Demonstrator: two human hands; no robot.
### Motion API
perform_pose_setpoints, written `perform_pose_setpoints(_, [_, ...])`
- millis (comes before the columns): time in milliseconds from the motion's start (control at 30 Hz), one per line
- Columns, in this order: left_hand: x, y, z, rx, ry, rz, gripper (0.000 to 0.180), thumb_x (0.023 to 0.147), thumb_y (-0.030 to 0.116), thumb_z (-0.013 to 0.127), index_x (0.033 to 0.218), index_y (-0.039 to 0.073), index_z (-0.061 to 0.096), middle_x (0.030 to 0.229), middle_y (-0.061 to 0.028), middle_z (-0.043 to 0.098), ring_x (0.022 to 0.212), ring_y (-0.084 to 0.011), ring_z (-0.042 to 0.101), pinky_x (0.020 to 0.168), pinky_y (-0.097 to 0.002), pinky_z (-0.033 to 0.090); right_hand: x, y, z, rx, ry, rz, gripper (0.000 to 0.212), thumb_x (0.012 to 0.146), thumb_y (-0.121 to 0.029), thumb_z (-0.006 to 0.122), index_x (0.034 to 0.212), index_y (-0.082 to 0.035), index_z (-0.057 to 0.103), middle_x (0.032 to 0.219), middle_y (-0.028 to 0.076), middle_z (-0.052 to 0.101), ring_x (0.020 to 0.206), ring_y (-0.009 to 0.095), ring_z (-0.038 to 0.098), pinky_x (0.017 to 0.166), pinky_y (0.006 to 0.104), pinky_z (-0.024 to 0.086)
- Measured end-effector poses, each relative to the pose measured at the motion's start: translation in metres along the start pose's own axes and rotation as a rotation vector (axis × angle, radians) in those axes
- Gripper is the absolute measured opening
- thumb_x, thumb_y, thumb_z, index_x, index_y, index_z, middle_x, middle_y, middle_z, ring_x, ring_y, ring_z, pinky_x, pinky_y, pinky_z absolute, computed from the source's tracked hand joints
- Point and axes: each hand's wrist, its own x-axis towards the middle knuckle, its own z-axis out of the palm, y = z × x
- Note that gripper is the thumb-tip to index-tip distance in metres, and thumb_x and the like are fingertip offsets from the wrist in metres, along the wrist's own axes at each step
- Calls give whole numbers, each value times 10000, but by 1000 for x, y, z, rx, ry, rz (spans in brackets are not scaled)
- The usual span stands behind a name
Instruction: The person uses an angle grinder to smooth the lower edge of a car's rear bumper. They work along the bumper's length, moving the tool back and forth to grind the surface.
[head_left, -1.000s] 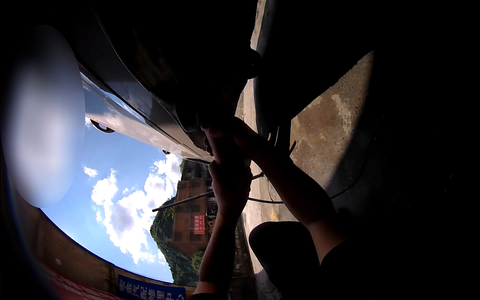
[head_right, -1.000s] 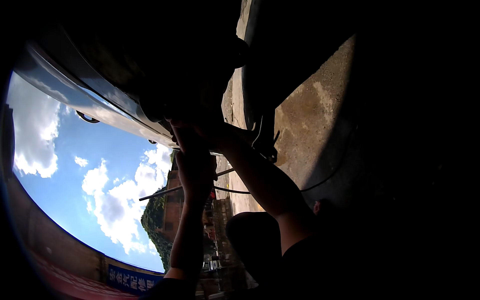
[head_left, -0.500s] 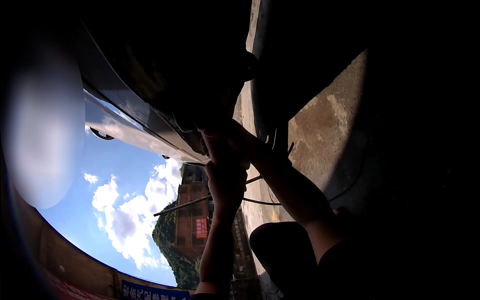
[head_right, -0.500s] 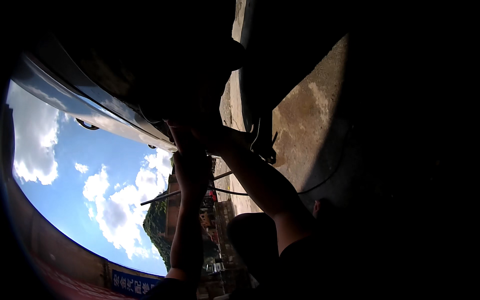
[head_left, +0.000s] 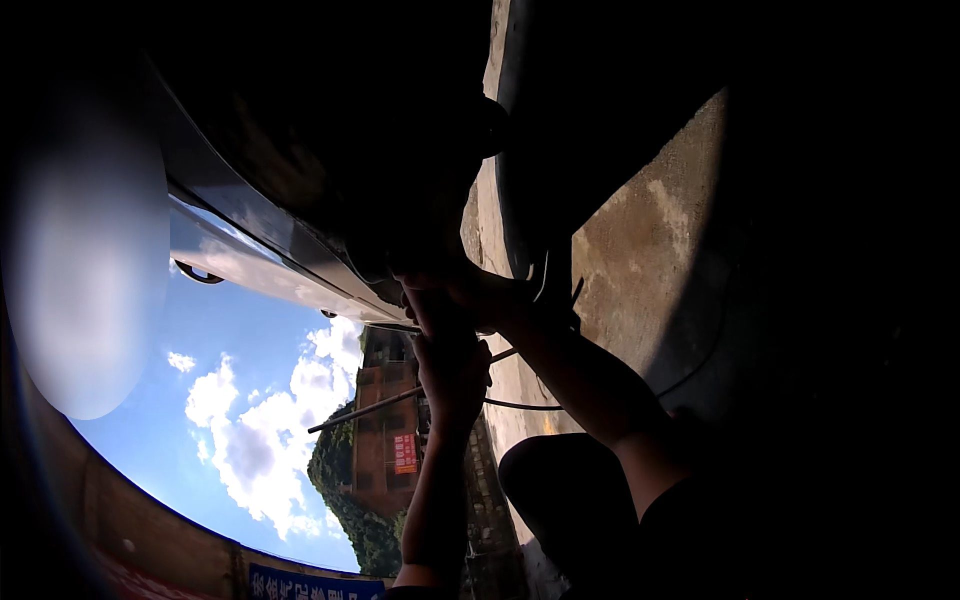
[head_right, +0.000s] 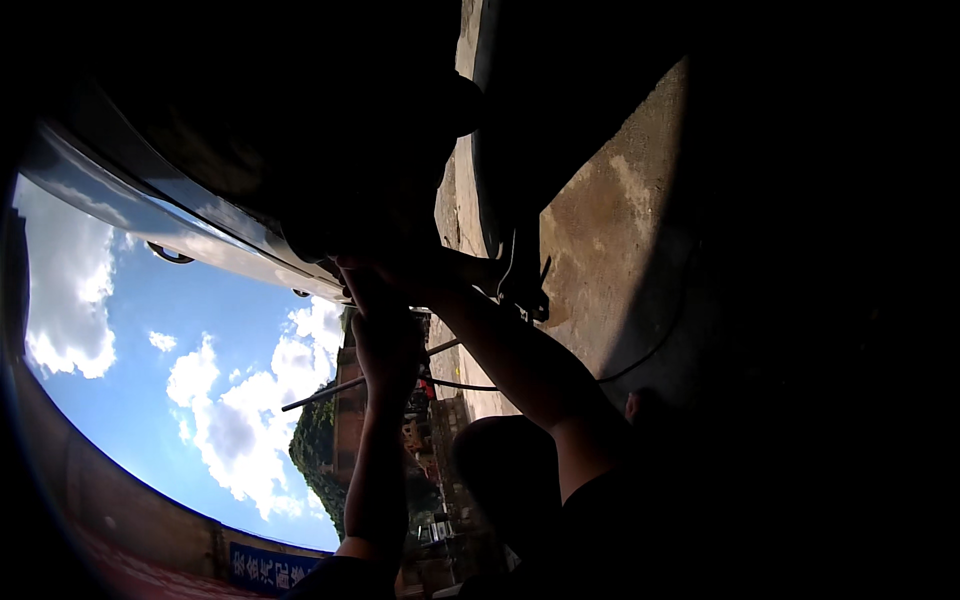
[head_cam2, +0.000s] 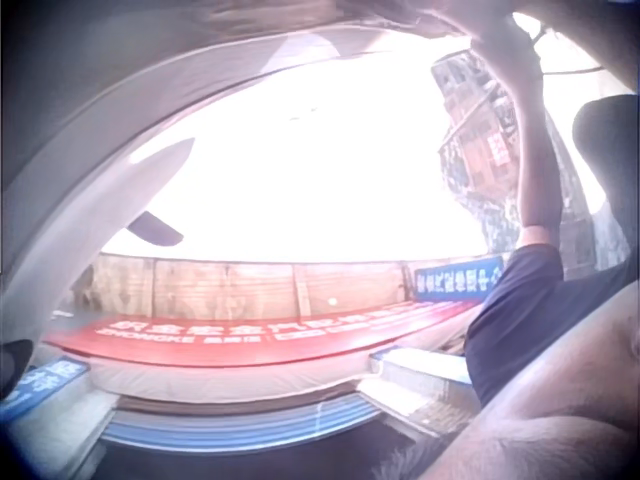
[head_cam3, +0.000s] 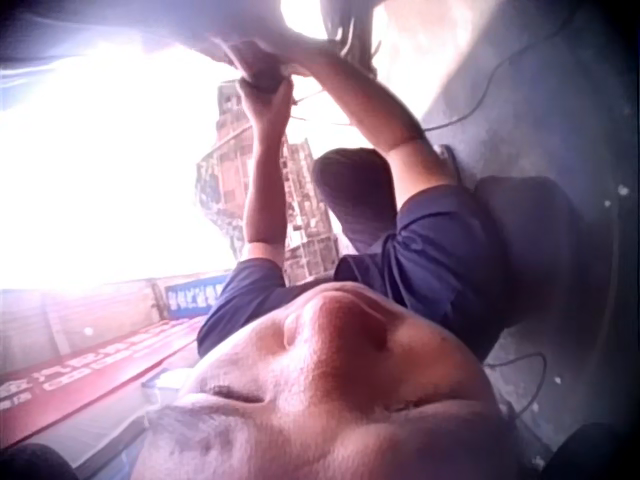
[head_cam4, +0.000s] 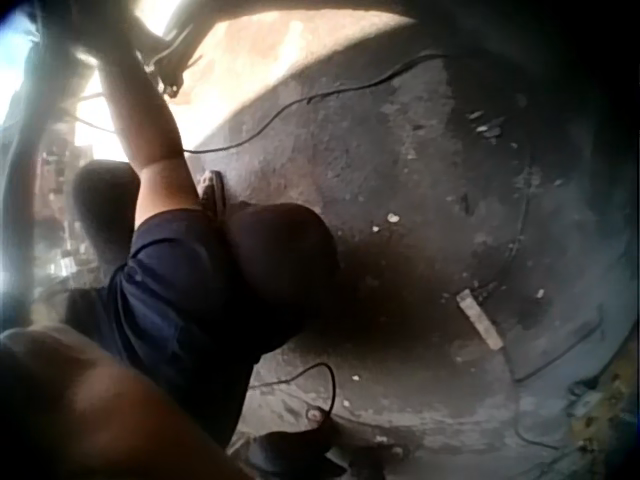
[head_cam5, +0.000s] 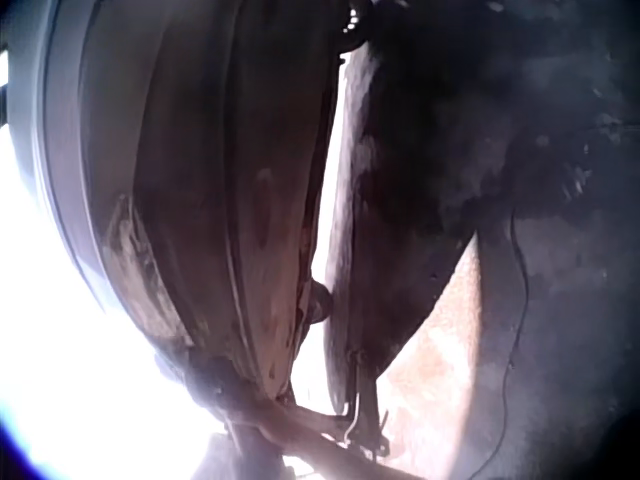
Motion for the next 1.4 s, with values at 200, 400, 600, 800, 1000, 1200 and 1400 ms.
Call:
perform_pose_setpoints(200, [14,0,-2,275,-3,130,512,804,103,769,1107,-19,375,870,-194,669,695,-219,686,592,-359,560,9,24,-17,-92,44,-77,438,890,-365,771,1136,-46,600,872,77,652,793,193,662,740,355,564])
perform_pose_setpoints(400, [9,-17,-12,212,-32,-50,483,790,117,757,1081,-42,406,863,-180,644,742,-244,689,641,-388,568,-4,15,1,-7,67,82,401,886,-342,765,1112,-58,595,882,70,645,797,195,659,742,359,565])
perform_pose_setpoints(600, [17,-54,-18,155,-56,210,440,790,107,752,1054,-33,430,861,-122,622,676,-157,634,565,-329,532,8,42,-19,-132,89,-62,395,887,-338,755,1115,-54,602,888,77,647,805,203,664,745,379,568])
perform_pose_setpoints(800, [20,-86,-30,739,-80,340,404,819,110,715,1046,-82,441,843,-174,643,728,-219,673,599,-360,555,-1,36,10,-40,-16,-4,419,888,-342,753,1145,-47,602,899,81,650,811,208,669,743,382,571])
perform_pose_setpoints(1000, [15,-58,-26,95,-98,-12,462,791,93,741,1087,-29,408,865,-198,646,731,-240,677,619,-364,549,-6,39,-1,-89,-6,-36,425,888,-339,753,1156,-46,604,906,82,651,815,208,671,739,375,572])
perform_pose_setpoints(1200, [21,-65,-35,165,-86,8,469,775,112,763,1086,-25,440,853,-135,661,684,-150,648,581,-322,541,2,54,-6,-13,97,72,462,866,-342,769,1175,-41,605,910,101,662,814,216,674,756,382,574])
perform_pose_setpoints(1400, [23,-55,-45,149,-99,65,485,767,133,775,1089,-23,447,807,-139,658,649,-177,669,553,-332,540,4,39,10,7,18,-3,402,873,-363,732,1117,-61,628,869,99,660,782,216,664,737,385,567])
